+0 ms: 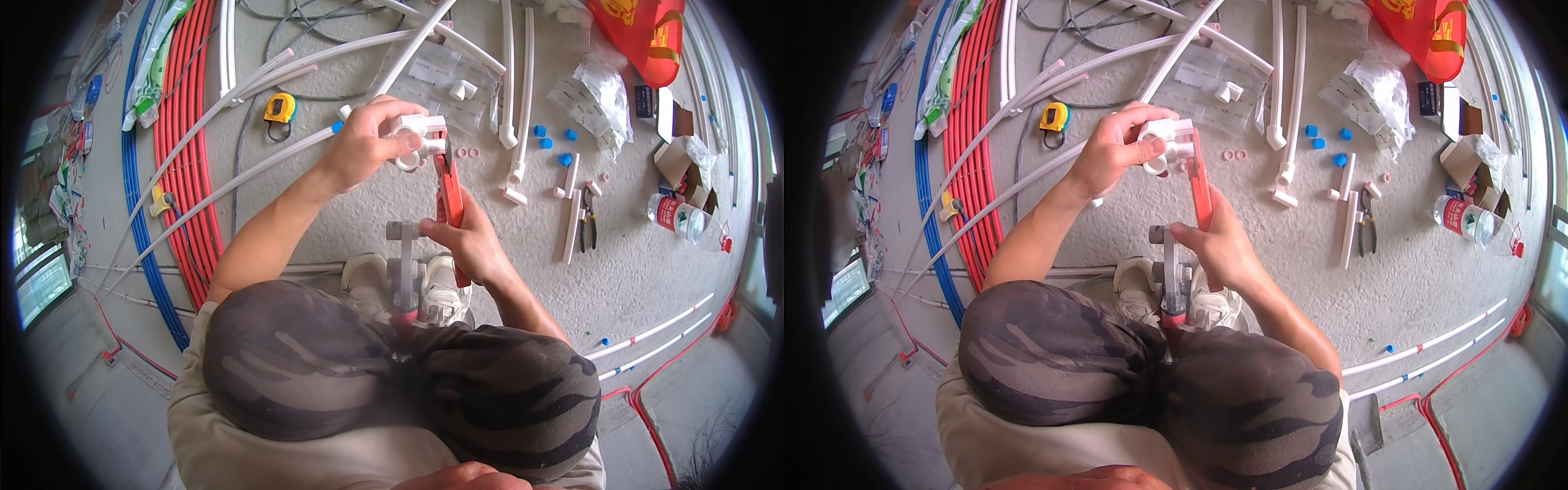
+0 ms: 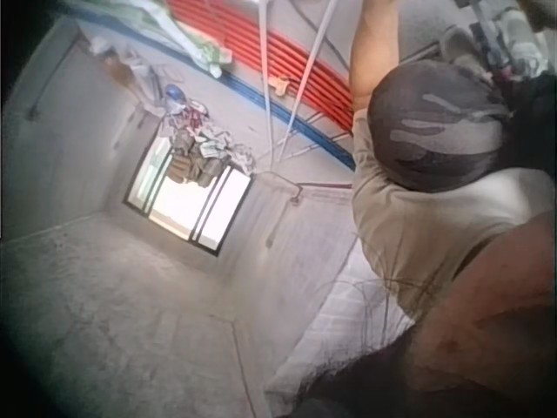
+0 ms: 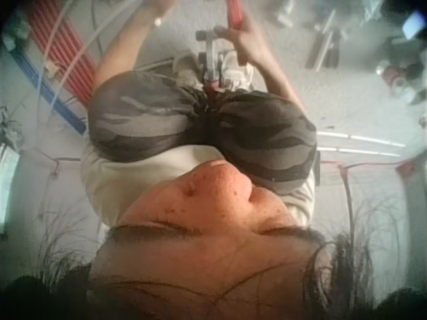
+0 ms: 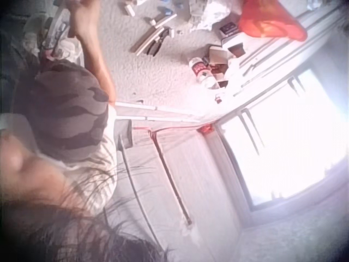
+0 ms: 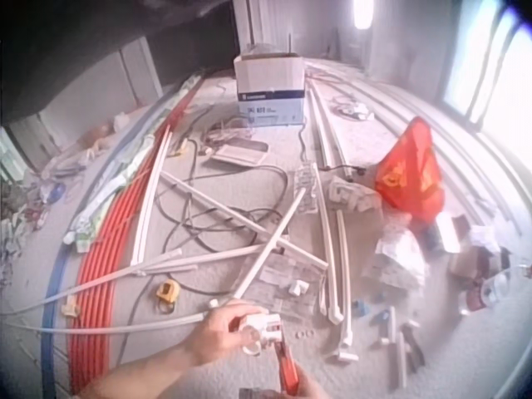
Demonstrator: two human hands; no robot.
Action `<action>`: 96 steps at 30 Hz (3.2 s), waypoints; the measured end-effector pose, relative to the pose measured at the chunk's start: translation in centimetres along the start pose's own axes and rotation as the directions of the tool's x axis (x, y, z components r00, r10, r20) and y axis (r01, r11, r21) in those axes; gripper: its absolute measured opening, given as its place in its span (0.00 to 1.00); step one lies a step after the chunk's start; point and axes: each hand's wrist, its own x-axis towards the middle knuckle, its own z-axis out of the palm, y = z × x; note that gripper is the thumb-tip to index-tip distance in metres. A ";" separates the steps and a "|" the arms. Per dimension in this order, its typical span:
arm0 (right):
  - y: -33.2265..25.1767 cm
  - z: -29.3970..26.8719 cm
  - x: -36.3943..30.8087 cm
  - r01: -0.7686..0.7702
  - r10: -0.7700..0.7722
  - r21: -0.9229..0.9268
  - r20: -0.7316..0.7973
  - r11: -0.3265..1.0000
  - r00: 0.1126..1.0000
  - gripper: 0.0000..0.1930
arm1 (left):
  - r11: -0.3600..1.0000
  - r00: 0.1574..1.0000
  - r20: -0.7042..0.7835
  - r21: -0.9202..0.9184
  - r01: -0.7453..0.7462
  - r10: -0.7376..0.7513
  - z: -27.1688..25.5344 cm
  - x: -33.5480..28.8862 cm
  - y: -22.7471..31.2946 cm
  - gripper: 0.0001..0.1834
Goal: The person assembles white plastic plumbing pipes and fittings on the floor. They use a pipe cutter to trim pipe ends, then connect pipes to elbow and tee fittings by hand, occasionally adjusting the assembly.
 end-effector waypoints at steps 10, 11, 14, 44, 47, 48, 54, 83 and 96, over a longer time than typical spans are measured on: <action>-0.1 0.0 0.1 0.001 -0.001 0.010 0.008 1.000 1.000 0.29 | 0.993 0.999 -0.031 -0.112 0.023 -0.027 0.4 0.0 0.2 0.23; 0.1 0.0 0.1 -0.002 0.001 0.014 0.009 1.000 1.000 0.32 | 0.997 0.999 -0.015 -0.076 0.027 -0.028 0.3 0.1 0.1 0.24; 0.1 0.0 0.1 -0.001 0.001 0.014 -0.011 1.000 1.000 0.34 | 0.999 0.999 0.002 -0.028 0.041 -0.041 0.0 0.2 -0.1 0.24; 0.1 0.3 0.0 -0.002 0.002 -0.001 -0.037 1.000 0.999 0.31 | 1.000 1.000 0.014 0.002 -0.003 0.003 0.1 0.1 -0.4 0.24; 0.4 0.3 0.2 0.014 -0.014 -0.011 -0.037 1.000 0.999 0.30 | 1.000 1.000 0.009 0.004 0.009 -0.009 0.1 0.2 -0.5 0.23; 0.5 0.2 0.2 0.017 -0.018 -0.022 -0.038 1.000 0.999 0.29 | 1.000 1.000 0.000 -0.009 0.022 -0.022 0.1 0.1 -0.6 0.23; 0.8 0.5 0.3 0.078 -0.083 -0.057 -0.092 0.995 0.992 0.30 | 0.992 0.996 0.003 -0.094 0.089 -0.089 0.5 -0.1 -0.1 0.23; 5.6 -0.2 1.8 0.063 -0.077 -0.110 -0.128 0.992 0.989 0.40 | 0.743 0.897 0.057 0.539 -0.396 0.437 4.2 0.4 -3.4 0.21; 4.4 -0.3 1.2 0.118 -0.138 -0.138 -0.147 0.983 0.979 0.30 | 0.740 0.883 0.065 0.519 -0.428 0.465 4.0 0.6 -3.2 0.21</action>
